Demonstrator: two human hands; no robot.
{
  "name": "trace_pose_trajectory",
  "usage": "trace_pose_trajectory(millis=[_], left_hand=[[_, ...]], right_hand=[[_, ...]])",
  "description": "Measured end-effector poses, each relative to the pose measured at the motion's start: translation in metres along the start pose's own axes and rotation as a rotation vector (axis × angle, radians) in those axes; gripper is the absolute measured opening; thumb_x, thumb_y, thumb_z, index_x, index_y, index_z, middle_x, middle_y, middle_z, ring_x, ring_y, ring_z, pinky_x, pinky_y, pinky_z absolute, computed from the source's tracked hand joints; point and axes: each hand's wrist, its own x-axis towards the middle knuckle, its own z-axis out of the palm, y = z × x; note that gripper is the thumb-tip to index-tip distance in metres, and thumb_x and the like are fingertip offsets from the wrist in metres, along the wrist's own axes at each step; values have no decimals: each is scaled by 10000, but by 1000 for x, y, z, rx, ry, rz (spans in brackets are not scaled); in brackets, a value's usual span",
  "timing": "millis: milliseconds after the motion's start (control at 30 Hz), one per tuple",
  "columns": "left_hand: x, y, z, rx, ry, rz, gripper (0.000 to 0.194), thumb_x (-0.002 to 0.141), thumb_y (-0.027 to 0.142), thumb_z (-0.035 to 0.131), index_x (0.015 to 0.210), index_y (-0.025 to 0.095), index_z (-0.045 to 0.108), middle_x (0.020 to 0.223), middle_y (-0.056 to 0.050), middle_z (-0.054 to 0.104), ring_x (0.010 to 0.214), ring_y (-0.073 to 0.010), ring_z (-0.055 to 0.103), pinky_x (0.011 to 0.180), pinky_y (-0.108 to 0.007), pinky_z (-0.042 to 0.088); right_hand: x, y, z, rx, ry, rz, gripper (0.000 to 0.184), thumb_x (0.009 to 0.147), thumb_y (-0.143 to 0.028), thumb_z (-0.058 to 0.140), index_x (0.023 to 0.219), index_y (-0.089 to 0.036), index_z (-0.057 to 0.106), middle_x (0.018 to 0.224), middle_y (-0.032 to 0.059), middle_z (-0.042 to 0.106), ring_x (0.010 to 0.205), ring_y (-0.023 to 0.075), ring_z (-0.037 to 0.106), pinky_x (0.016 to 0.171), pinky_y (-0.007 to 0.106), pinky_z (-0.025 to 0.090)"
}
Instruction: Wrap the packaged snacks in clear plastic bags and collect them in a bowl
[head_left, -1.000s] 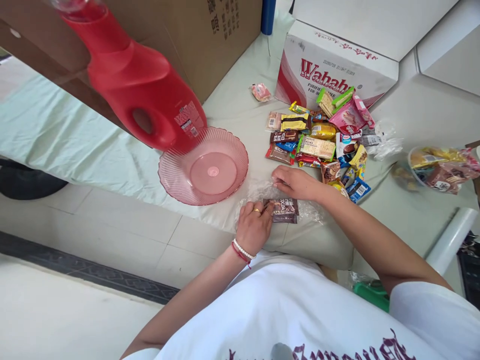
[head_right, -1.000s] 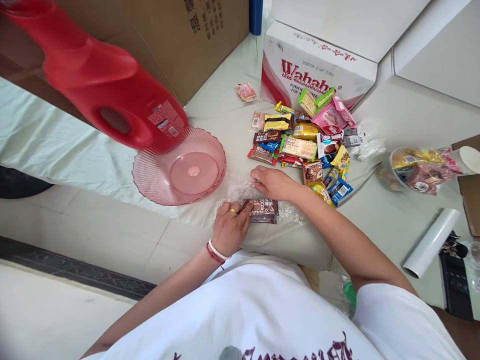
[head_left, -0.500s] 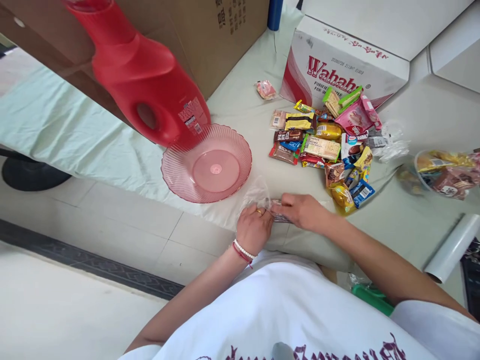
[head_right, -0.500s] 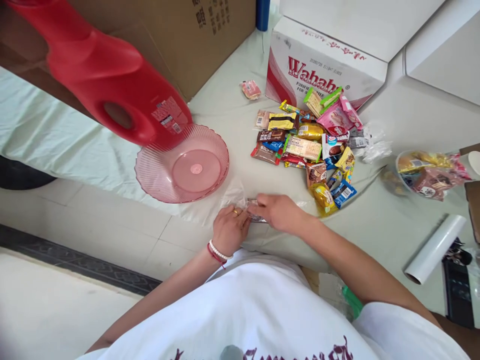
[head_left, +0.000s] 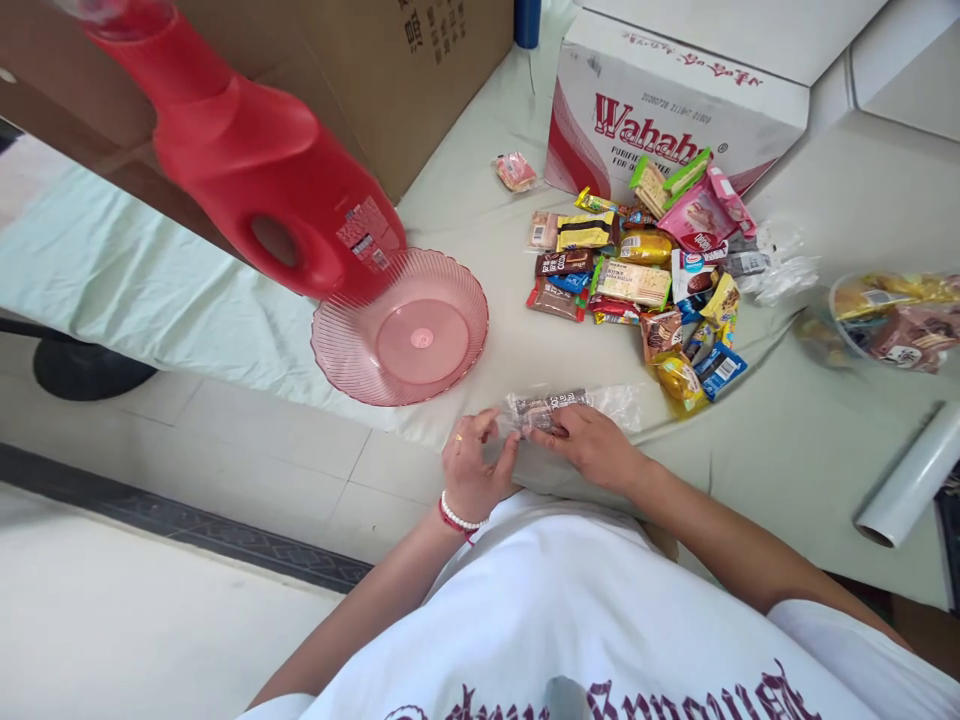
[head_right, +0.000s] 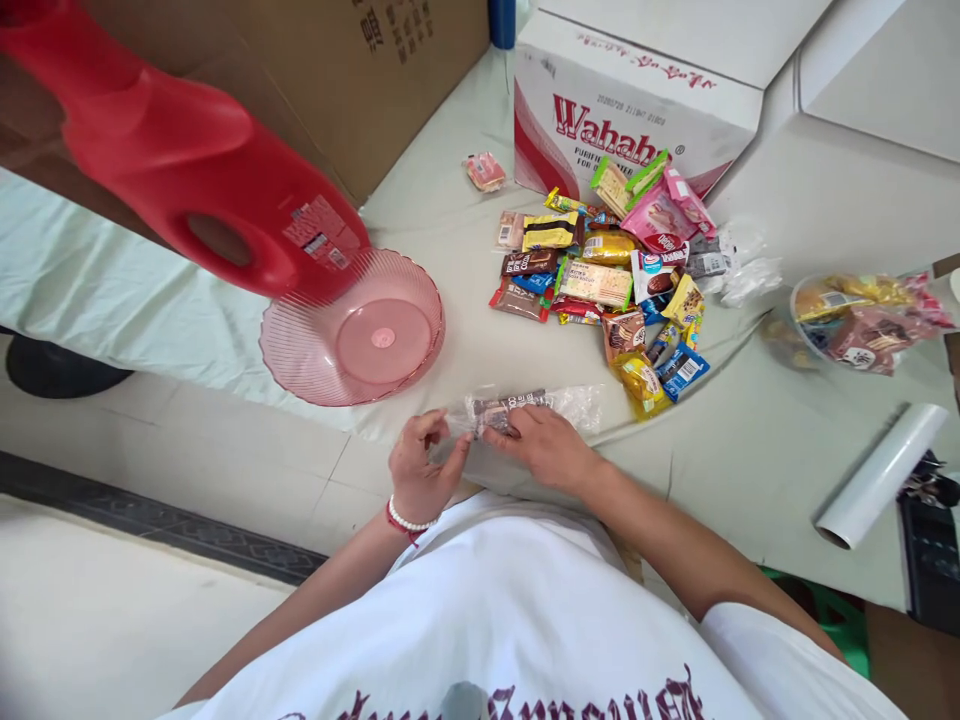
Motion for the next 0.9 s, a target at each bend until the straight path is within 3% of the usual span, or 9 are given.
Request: trace_pose_trajectory(millis=[133,233,300,367,433,533,633,800,900], left_hand=[[12,16,5,58,39,160,545,915,164,572,1444,245,470,1218,-137,649,1037,-226,679,846,-360,571],[32,22,6,4,-137,80,717,876,107,489,1567,218,337,1424,-174,573,1141,-236,653,864,-345,569],[46,19,2,-80,-302,5,732,842,97,473,1560,201,380,1363,-146,640,1048,-215,679,815,-319,570],[54,9,-9,-200,-403,6,587,832,76,451,1374,233,617,1114,-74,745,895,-180,692,776,-297,561],[52,-5,-24,-284,-430,44,427,831,61,436,1040,235,765,904,-43,746,822,-169,681,763,-294,552],[34,-26,-46,-179,-461,54,310,783,72,469,798,218,743,786,-41,715,772,-184,656,711,-307,533],[17,-35,-53,-70,-478,-69,276,839,148,463,864,201,733,801,-50,696,753,-191,647,703,-319,518],[14,-21,-29,258,-350,-370,460,904,463,613,1267,183,658,878,-62,660,704,-209,600,613,-314,435],[16,-17,-24,289,-350,-293,287,875,436,658,1039,223,759,914,-82,635,816,-239,599,702,-345,461]], right_hand=[[1,-3,-3,34,16,18,435,1020,-211,473,1421,-308,610,1013,95,606,918,231,508,824,341,422],[1,-4,-3,33,6,17,469,997,-173,490,1431,-313,602,1020,97,607,916,234,507,815,340,420],[1,-4,-1,27,0,32,487,993,-160,485,1440,-316,596,1023,98,608,918,235,508,816,340,418],[2,-2,1,35,12,44,479,1007,-162,466,1432,-332,604,1020,91,608,916,231,506,821,338,415],[4,0,4,75,37,56,462,1024,-166,443,1407,-347,625,1010,79,603,908,221,503,816,329,411],[7,2,5,172,65,75,438,1030,-171,436,1367,-339,660,977,60,583,883,202,500,785,305,409],[5,2,1,257,95,75,440,1009,-159,442,1357,-303,668,966,58,567,888,198,510,784,305,432],[-9,-3,-10,376,196,7,400,1002,-333,546,1370,-213,646,1117,112,585,1027,233,533,927,394,481],[-18,-7,-8,340,203,36,401,1007,-325,553,1382,-206,631,1202,138,592,1076,251,535,966,432,482]])
